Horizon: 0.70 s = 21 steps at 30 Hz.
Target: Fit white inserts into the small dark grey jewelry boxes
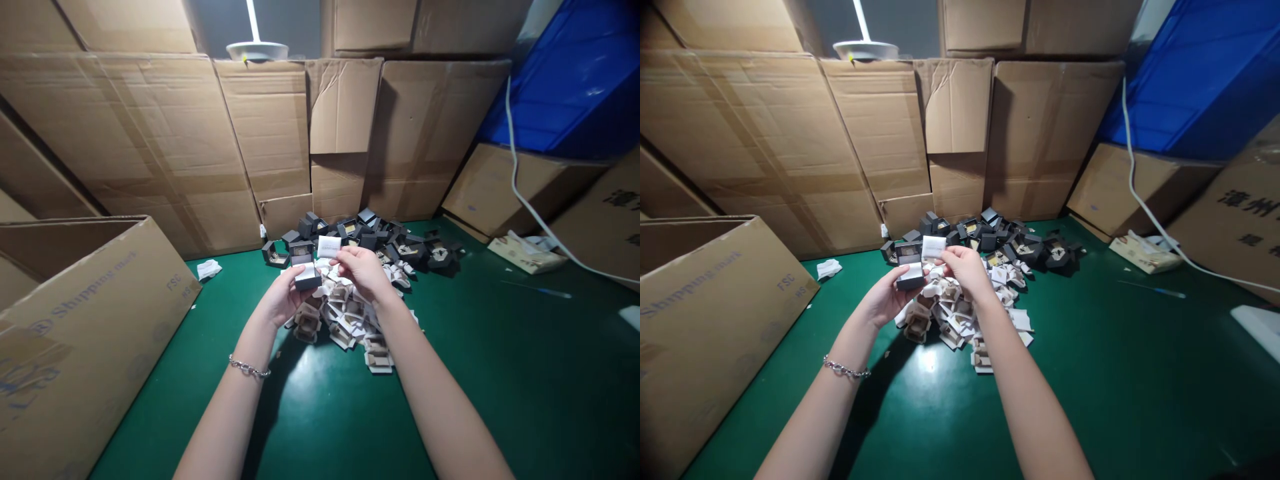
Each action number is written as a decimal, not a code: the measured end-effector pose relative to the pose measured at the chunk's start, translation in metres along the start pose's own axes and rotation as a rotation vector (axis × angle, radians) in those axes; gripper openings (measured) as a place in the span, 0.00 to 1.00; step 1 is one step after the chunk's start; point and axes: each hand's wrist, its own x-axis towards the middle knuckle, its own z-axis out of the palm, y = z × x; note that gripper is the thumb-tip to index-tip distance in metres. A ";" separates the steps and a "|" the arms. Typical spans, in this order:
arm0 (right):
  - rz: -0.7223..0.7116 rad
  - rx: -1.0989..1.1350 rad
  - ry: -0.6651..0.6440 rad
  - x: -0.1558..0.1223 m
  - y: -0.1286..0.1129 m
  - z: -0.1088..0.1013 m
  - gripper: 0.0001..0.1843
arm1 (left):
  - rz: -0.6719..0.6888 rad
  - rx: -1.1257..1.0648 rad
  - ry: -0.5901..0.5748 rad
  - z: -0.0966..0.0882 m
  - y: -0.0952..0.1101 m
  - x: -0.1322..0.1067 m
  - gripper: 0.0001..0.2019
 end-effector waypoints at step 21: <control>-0.574 -1.018 -0.120 -0.021 -0.017 -0.002 0.09 | 0.051 0.181 -0.312 -0.007 -0.009 0.002 0.37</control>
